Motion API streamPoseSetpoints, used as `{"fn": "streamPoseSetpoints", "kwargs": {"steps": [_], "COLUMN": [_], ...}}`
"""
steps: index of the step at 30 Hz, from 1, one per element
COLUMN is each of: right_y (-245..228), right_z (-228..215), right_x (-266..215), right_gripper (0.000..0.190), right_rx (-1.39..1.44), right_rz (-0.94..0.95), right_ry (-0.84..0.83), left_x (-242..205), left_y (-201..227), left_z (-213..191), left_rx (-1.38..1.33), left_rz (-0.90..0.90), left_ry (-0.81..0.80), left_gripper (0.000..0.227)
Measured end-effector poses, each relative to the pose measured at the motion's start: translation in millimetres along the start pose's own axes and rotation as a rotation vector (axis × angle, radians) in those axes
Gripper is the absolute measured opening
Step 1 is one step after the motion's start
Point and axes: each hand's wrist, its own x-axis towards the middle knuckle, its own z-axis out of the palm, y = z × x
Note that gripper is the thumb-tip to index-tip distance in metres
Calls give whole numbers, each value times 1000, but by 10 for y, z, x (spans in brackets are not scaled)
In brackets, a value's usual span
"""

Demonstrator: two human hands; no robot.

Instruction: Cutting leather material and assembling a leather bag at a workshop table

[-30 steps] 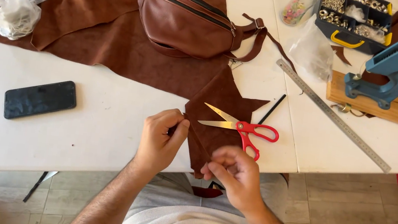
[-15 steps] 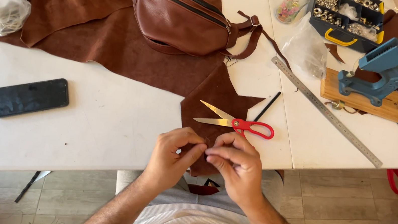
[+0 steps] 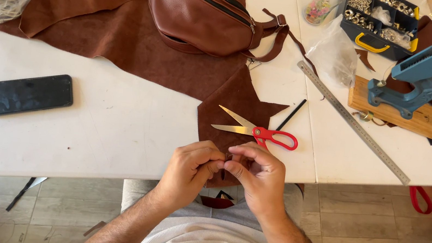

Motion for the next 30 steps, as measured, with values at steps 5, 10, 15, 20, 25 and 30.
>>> {"fn": "streamPoseSetpoints", "kwargs": {"steps": [5, 10, 15, 20, 25, 30], "right_y": [124, 367, 325, 267, 289, 198], "right_z": [1, -68, -36, -44, -55, -89], "right_x": [-24, -70, -68, -40, -42, -24], "right_gripper": [12, 11, 7, 6, 6, 6], "right_rx": [83, 503, 507, 471, 473, 464], "right_rz": [40, 323, 338, 381, 389, 364], "right_ry": [-45, 87, 149, 189, 190, 133], "left_x": [2, -136, -189, -269, -286, -243], "left_y": [2, -76, -81, -103, -131, -36], "left_z": [-14, 63, 125, 132, 117, 84], "left_rx": [0, 31, 24, -159, -257, -123], "left_rz": [-6, -40, -97, -249, -323, -354], "left_ry": [-26, -69, -33, -20, -5, -12], "left_gripper": [13, 25, 14, 11, 12, 10]}}
